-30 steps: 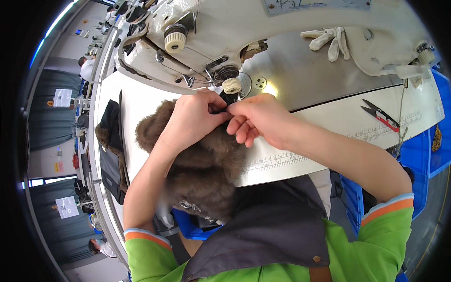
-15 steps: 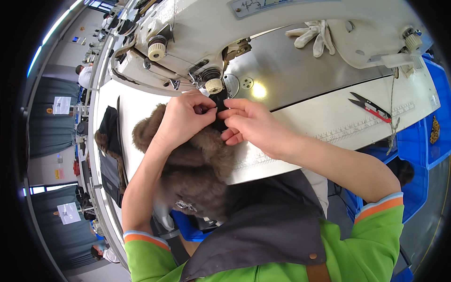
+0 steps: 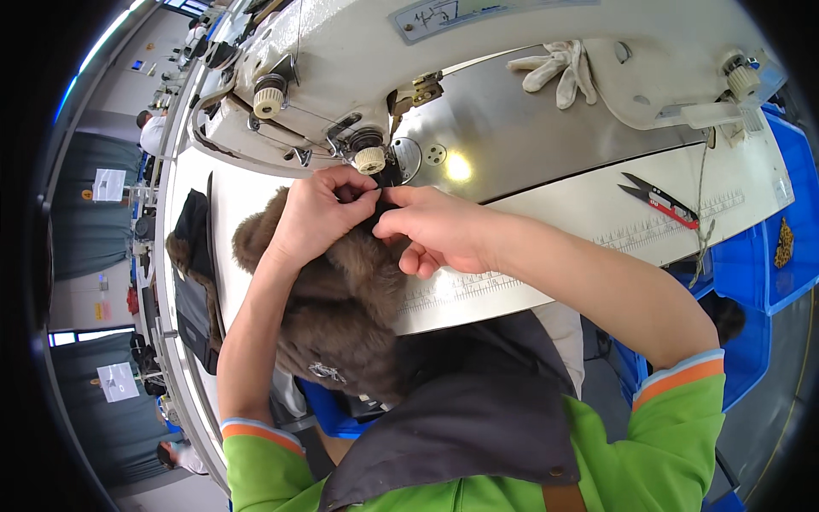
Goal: Sewing a fur hat using an industrial sewing machine.
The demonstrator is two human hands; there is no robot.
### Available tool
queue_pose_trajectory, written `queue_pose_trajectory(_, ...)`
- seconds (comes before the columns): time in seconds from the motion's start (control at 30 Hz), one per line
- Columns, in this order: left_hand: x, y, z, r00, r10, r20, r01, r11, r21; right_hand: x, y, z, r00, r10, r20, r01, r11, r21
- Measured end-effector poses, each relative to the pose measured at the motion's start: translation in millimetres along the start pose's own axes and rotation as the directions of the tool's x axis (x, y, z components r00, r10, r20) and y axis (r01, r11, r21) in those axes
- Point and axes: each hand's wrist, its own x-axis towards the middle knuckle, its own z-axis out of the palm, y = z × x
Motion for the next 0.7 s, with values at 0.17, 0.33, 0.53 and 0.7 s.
queue_pose_trajectory(0.17,-1,-3,3,0.998,0.054,-0.025,-0.053,0.997,0.052,2,3,6,1.000,0.010,-0.012,-0.009,0.996,0.091)
queue_pose_trajectory(0.33,3,2,-3,0.999,0.019,0.047,-0.019,1.000,0.012,13,-7,-10,0.988,0.124,0.096,-0.128,0.991,0.034)
queue_pose_trajectory(0.53,1,-6,8,0.987,0.160,0.024,-0.161,0.981,0.108,-37,-6,-7,0.992,0.122,-0.045,-0.128,0.976,-0.174)
queue_pose_trajectory(0.7,-4,2,7,1.000,0.023,-0.021,-0.020,0.990,0.136,-21,-25,-20,0.929,-0.276,-0.248,-0.036,0.600,-0.799)
